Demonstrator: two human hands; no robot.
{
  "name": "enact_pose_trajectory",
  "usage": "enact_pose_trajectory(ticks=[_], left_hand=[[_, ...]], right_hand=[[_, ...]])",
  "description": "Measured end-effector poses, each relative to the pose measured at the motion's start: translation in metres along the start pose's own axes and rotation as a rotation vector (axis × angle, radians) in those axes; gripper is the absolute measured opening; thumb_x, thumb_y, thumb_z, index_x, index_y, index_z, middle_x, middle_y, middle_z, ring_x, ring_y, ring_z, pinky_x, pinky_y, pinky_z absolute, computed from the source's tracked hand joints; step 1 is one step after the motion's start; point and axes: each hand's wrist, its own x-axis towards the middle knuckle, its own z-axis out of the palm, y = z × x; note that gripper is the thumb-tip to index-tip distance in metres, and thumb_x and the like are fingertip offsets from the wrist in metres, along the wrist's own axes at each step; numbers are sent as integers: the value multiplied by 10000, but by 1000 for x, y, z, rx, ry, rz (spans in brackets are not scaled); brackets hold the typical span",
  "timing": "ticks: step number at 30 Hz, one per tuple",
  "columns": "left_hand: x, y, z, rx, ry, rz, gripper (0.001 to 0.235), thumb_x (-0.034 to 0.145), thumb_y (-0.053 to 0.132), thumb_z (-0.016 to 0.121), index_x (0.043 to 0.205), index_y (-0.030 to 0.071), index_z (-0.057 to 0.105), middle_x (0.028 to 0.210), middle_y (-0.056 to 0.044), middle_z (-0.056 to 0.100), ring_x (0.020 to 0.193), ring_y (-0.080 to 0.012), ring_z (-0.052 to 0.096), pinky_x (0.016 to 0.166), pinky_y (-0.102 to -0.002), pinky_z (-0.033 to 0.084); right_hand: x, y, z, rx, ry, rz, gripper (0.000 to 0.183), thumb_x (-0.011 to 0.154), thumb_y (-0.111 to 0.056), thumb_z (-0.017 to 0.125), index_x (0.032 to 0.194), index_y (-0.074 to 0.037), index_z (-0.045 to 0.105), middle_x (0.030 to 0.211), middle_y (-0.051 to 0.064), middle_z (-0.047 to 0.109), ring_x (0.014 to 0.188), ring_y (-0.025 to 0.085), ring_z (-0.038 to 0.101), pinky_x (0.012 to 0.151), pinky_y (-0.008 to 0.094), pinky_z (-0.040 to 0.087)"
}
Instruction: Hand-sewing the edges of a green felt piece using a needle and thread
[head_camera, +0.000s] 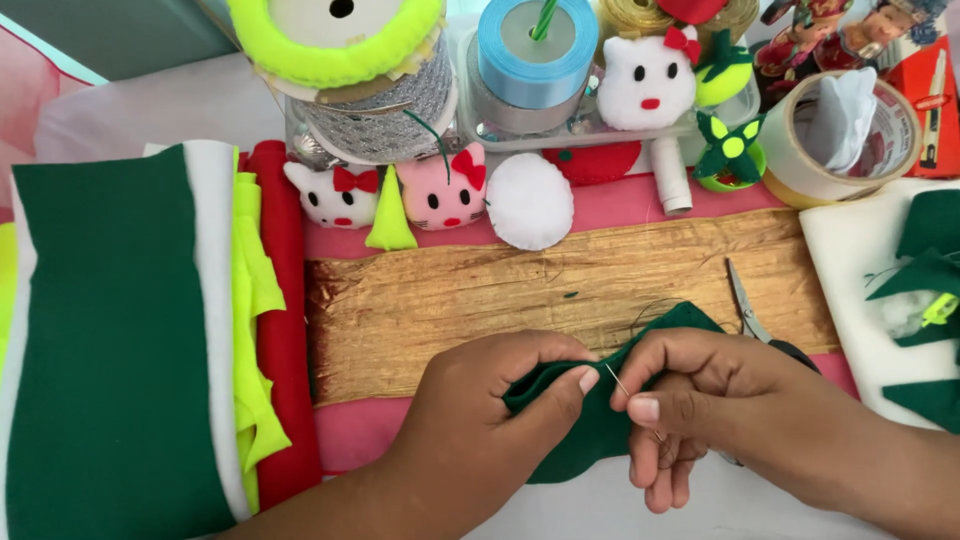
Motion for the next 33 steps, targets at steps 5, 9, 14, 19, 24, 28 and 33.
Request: enact_pose_trajectory(ticks=[5, 9, 14, 19, 24, 28, 33], left_hand=[[0, -3, 2, 50, 31, 64, 208, 908, 268, 617, 997, 171, 779, 912, 54, 818, 855, -108, 761, 772, -281, 569], [-1, -6, 4, 72, 46, 121, 205, 919, 262, 624, 1021, 161, 770, 954, 34, 819, 891, -133, 768, 797, -297, 570], [2, -8, 6, 72, 35, 72, 217, 904, 276, 625, 1008, 178, 789, 967, 52, 832, 909, -116, 781, 806, -286, 580], [3, -9, 5, 74, 44, 81, 210, 908, 266, 623, 998, 175, 789, 957, 55, 832, 896, -115, 780, 800, -287, 582], [2, -8, 3, 136, 6, 131, 217, 939, 279, 596, 1022, 184, 772, 963, 52, 822, 901, -137, 767, 786, -306, 565], [-1, -8, 4, 154, 26, 189, 198, 953, 261, 600, 1034, 170, 756, 962, 36, 809, 892, -151, 755, 787, -311, 559], [-4, -13, 5, 267, 53, 355, 198, 978, 214, 591, 1073, 104, 726, 989, -26, 796, 910, -207, 769, 775, -344, 588]], right_hand=[[1, 1, -1, 1, -18, -11, 152, 918, -13, 681, 947, 132, 716, 628, 436, 819, 476, 526, 770, 457, 515, 606], [-2, 0, 1, 23, 17, 23, 148, 919, 20, 677, 958, 156, 721, 621, 466, 794, 467, 561, 746, 458, 536, 588], [-2, -8, 5, 10, 52, 68, 165, 930, 15, 666, 999, 157, 717, 644, 463, 783, 490, 549, 731, 473, 532, 571], [0, -10, 6, -11, 35, 59, 156, 935, 10, 661, 1000, 139, 722, 647, 440, 794, 489, 513, 733, 460, 502, 557], [-3, -18, 12, -45, 12, 103, 145, 942, 4, 654, 1008, 123, 704, 627, 412, 759, 491, 490, 715, 463, 496, 540], [-1, -10, 6, -30, -73, 30, 128, 936, -1, 645, 998, 97, 698, 604, 381, 767, 465, 464, 741, 388, 461, 524], [-4, -13, 10, -19, -19, 79, 121, 947, 32, 630, 991, 127, 691, 595, 414, 738, 448, 495, 703, 395, 489, 512]])
